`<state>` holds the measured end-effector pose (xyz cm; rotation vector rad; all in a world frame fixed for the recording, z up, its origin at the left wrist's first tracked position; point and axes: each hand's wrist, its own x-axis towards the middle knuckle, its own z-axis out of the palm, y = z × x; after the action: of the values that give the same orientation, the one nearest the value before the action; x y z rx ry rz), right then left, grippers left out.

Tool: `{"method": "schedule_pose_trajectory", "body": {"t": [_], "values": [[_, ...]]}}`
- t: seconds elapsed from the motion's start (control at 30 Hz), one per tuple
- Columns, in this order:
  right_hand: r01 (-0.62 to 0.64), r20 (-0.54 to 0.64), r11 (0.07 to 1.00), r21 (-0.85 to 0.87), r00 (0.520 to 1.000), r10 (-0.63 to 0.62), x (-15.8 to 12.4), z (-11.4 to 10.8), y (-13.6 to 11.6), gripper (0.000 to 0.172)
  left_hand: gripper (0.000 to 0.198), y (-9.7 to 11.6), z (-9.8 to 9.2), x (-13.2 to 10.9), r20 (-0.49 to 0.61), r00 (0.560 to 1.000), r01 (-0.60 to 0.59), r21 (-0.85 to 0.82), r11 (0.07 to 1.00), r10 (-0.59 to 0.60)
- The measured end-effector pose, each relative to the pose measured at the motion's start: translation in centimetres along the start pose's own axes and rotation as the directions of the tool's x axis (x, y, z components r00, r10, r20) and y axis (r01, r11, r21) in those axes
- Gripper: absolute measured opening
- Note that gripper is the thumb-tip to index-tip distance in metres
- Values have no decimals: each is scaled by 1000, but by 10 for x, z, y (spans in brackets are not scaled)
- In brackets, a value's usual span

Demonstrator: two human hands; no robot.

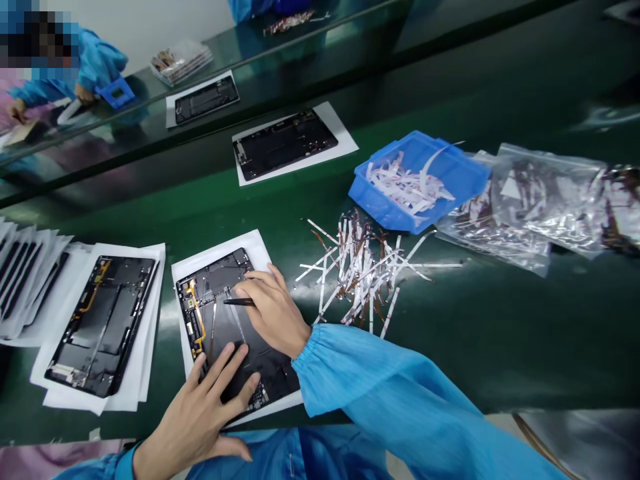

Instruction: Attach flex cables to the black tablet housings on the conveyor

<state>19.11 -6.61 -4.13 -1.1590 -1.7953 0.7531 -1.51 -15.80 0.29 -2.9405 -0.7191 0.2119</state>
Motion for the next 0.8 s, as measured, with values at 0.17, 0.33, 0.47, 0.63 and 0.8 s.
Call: {"method": "schedule_pose_trajectory", "body": {"t": [0.17,0.33,0.47,0.63,0.8], "values": [[-18,-85,995,96,996,26,2,0,0,22,64,-53,-15,16,25,997,82,-224,971,-78],[-32,-187,989,143,981,59,3,-2,1,24,37,-141,-3,61,-46,809,545,-312,778,-585],[-44,-240,982,182,967,88,5,-5,1,22,30,-179,9,78,11,796,574,-331,749,-605],[-59,-290,969,241,948,130,8,-9,-1,21,28,-180,11,77,53,823,540,-379,751,-565],[-65,-426,931,358,876,225,7,-23,-11,23,29,-161,-22,51,7,794,568,-365,738,-607]]}}
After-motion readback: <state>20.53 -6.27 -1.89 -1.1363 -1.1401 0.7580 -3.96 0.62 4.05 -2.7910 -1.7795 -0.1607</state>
